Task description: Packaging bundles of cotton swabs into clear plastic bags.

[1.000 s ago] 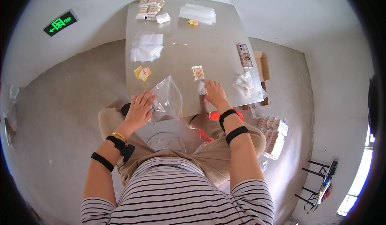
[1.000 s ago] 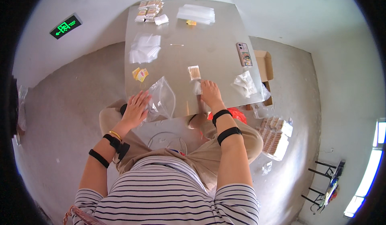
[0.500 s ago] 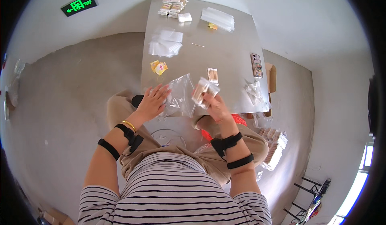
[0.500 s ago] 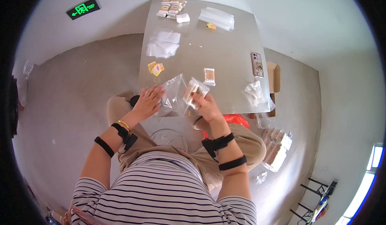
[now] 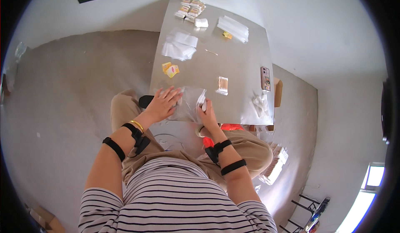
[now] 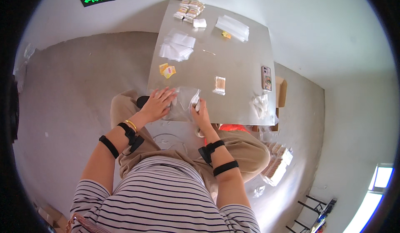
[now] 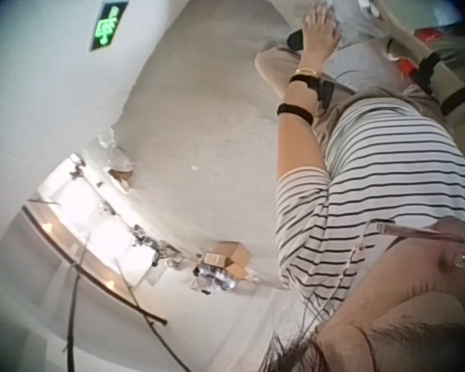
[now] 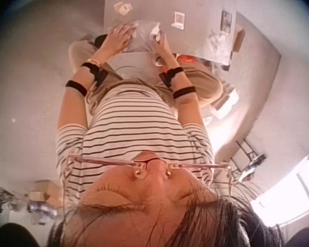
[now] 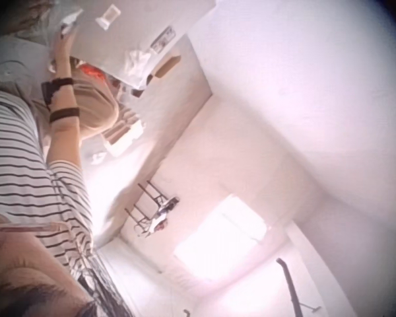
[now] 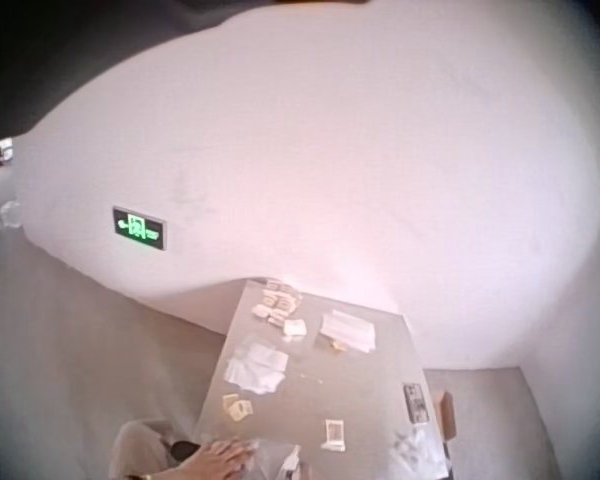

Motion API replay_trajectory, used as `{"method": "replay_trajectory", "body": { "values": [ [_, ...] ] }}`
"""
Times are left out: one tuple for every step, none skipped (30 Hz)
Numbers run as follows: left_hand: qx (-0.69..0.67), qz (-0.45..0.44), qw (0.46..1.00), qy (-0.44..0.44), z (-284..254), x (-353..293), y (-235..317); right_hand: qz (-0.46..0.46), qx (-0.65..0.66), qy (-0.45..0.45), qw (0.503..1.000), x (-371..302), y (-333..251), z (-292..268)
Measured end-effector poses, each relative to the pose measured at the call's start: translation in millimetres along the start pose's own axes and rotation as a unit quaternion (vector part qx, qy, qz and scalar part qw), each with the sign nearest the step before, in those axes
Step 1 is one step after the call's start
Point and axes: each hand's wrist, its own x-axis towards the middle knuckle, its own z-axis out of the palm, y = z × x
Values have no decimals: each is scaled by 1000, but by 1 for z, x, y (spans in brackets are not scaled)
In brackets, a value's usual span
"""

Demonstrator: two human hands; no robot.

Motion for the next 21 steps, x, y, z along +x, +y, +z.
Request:
{"method": "replay_trajectory", "body": {
  "values": [
    [-1,-5,1000,1,0,-1,-1,-1,-1,-5,1000,-1,-1,2],
    [-12,-3,1000,2,0,-1,-1,-43,-48,-39,997,-1,-2,5],
    [-23,1,1000,4,0,-1,-1,-85,-96,-72,989,-2,-3,6],
    [-24,-2,1000,4,-1,-1,0,-85,-96,-76,989,1,-4,7],
    [-29,1,999,13,-1,-1,0,37,90,-88,991,6,-5,8],
    [-34,4,999,22,-1,-2,-1,159,271,-97,944,11,-10,11],
    [-35,0,999,20,-1,-2,-1,160,271,-101,944,13,-16,13],
    [-35,1,999,20,-1,-3,-1,159,362,-119,911,15,-21,15],
    [-35,5,999,20,-2,-3,-1,155,450,-132,870,16,-23,16],
    [-36,3,999,19,-3,-3,-1,157,450,-133,869,16,-21,18],
    [-35,5,999,15,-3,-3,-1,160,403,-148,889,16,-20,21],
    [-34,6,999,11,-4,-2,-1,162,355,-162,906,16,-16,23],
    [-35,6,999,11,-5,-1,-1,162,355,-161,907,16,-5,24],
    [-33,7,999,6,-6,0,0,157,367,-132,907,16,5,25],
    [-30,5,1000,-2,-7,0,0,154,380,-105,906,16,4,27],
    [-31,3,1000,-4,-8,1,1,156,380,-107,905,14,4,29],
    [-26,1,1000,-11,-10,1,1,180,385,-113,898,12,3,31],
    [-22,0,1000,-18,-11,1,2,203,389,-119,891,9,3,33],
    [-23,-1,1000,-19,-9,0,1,205,389,-119,890,8,2,34],
    [-22,1,1000,-15,-7,-1,0,213,336,-133,908,6,2,36],
    [-20,4,1000,-11,-7,0,-1,219,283,-145,923,6,0,36]
  ]
}}
